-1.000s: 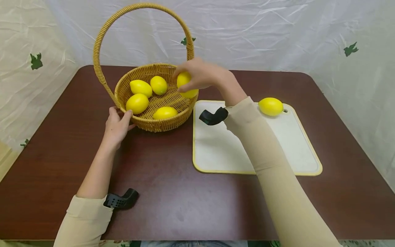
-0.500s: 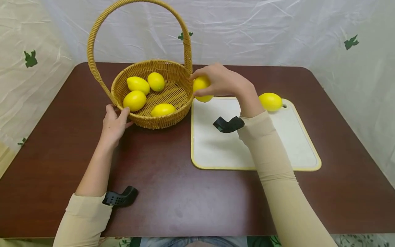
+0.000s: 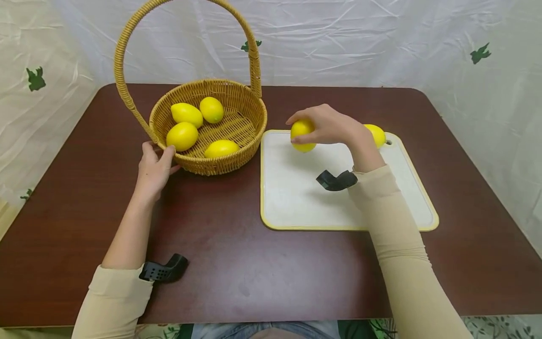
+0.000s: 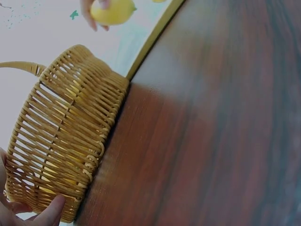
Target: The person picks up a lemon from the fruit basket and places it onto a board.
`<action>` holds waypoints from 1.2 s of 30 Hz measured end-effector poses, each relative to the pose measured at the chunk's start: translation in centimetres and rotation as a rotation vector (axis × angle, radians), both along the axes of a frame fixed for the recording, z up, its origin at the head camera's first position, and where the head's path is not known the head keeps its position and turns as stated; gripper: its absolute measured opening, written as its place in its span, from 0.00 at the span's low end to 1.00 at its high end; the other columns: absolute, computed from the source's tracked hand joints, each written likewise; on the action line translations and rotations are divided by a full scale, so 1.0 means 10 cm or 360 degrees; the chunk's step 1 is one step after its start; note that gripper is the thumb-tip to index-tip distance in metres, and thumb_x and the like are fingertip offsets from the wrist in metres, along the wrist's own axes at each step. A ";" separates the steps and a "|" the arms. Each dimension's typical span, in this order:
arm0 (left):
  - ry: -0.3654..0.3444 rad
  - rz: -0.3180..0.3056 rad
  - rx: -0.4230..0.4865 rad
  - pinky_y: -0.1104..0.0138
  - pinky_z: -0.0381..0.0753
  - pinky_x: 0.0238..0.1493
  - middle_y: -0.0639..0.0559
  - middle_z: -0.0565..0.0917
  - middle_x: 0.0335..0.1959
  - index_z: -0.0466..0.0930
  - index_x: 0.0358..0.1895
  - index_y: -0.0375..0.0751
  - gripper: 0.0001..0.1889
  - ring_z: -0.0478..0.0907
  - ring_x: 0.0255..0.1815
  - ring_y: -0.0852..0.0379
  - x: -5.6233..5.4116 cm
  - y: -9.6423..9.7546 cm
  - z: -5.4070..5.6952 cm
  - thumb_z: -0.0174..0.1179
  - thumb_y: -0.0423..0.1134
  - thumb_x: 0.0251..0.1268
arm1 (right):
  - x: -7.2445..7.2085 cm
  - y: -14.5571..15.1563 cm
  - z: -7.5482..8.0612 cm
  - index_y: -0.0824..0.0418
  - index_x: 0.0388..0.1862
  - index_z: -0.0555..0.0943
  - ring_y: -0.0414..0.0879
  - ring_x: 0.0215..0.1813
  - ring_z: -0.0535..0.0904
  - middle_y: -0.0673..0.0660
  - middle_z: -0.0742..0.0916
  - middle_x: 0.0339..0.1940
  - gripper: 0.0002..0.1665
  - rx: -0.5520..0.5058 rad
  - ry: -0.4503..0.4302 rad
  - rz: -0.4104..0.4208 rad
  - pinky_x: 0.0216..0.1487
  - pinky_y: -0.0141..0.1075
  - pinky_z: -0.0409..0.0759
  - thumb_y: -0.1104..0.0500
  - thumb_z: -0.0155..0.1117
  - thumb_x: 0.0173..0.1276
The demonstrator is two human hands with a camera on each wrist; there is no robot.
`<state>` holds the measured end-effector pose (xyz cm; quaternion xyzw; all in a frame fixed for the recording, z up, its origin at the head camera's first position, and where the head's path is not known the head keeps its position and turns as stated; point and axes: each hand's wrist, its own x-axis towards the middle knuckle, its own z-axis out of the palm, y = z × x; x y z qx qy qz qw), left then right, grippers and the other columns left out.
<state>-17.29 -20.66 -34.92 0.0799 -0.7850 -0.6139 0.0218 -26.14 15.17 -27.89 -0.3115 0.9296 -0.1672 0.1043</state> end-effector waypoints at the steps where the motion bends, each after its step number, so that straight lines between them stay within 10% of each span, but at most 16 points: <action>1: -0.0003 0.0000 0.0000 0.59 0.74 0.56 0.35 0.55 0.64 0.44 0.64 0.34 0.29 0.64 0.62 0.45 0.00 0.00 0.00 0.43 0.47 0.69 | 0.00 0.03 -0.02 0.51 0.56 0.76 0.47 0.44 0.70 0.50 0.80 0.47 0.25 0.0009 -0.0009 -0.0014 0.42 0.38 0.72 0.49 0.63 0.59; 36: -0.0060 0.0019 0.0007 0.57 0.73 0.57 0.37 0.51 0.66 0.42 0.66 0.36 0.31 0.61 0.64 0.45 -0.02 0.00 -0.01 0.41 0.50 0.69 | -0.10 0.44 -0.28 0.57 0.60 0.72 0.52 0.50 0.66 0.56 0.77 0.52 0.27 0.0187 -0.0173 -0.0225 0.49 0.43 0.68 0.51 0.60 0.62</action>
